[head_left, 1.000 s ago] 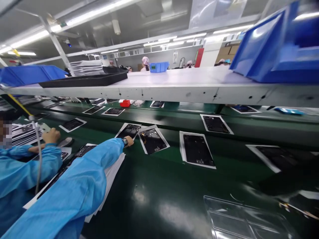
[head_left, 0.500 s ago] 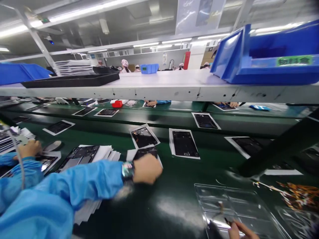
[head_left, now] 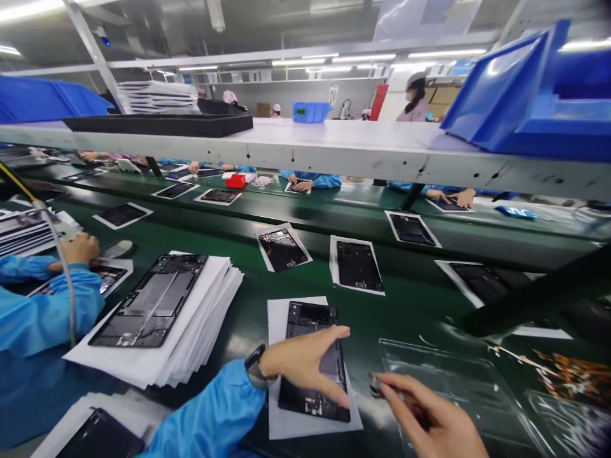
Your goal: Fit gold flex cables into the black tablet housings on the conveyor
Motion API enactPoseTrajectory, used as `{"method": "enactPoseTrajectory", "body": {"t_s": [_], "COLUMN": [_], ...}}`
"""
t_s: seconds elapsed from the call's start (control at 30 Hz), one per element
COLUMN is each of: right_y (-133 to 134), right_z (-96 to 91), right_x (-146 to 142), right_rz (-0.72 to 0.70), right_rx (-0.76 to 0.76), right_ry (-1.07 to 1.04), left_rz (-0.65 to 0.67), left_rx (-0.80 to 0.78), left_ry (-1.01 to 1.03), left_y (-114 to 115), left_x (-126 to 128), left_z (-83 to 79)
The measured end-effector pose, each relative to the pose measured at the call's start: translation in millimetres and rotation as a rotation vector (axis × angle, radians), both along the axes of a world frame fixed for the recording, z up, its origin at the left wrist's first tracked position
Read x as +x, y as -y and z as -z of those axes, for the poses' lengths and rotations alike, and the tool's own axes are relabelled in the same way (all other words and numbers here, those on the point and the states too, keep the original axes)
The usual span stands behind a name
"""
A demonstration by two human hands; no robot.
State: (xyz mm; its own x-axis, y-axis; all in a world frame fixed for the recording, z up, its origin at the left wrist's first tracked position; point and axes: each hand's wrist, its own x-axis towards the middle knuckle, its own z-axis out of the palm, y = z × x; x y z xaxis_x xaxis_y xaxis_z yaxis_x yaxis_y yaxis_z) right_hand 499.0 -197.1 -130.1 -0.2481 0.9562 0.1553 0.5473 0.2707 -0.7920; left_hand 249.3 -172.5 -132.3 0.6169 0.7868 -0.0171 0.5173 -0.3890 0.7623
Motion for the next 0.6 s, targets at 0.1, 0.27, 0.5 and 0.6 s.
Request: {"method": "enactPoseTrajectory", "body": {"t_s": [0.1,0.27,0.5,0.6], "right_y": [-38,-109,-158,-169], "right_z": [-12.8,19.4,73.7,82.2], "right_x": [-48,-122,-182,-194], "right_rz": [-0.150,-0.297,-0.373,-0.375], "right_rx": [-0.112,-0.227,-0.323,-0.346], "right_ry": [-0.003,0.071,0.281,0.363], "left_rz": [-0.183,-0.696,-0.637,-0.589], "left_rx": [-0.164,0.059,0.512,0.558], "left_ry": [0.397,0.086,-0.391,-0.438], "left_y": [16,31,23,16], "left_x": [-6,-23,-58,-56], "left_z": [20.6,65.0,92.0,102.9]}}
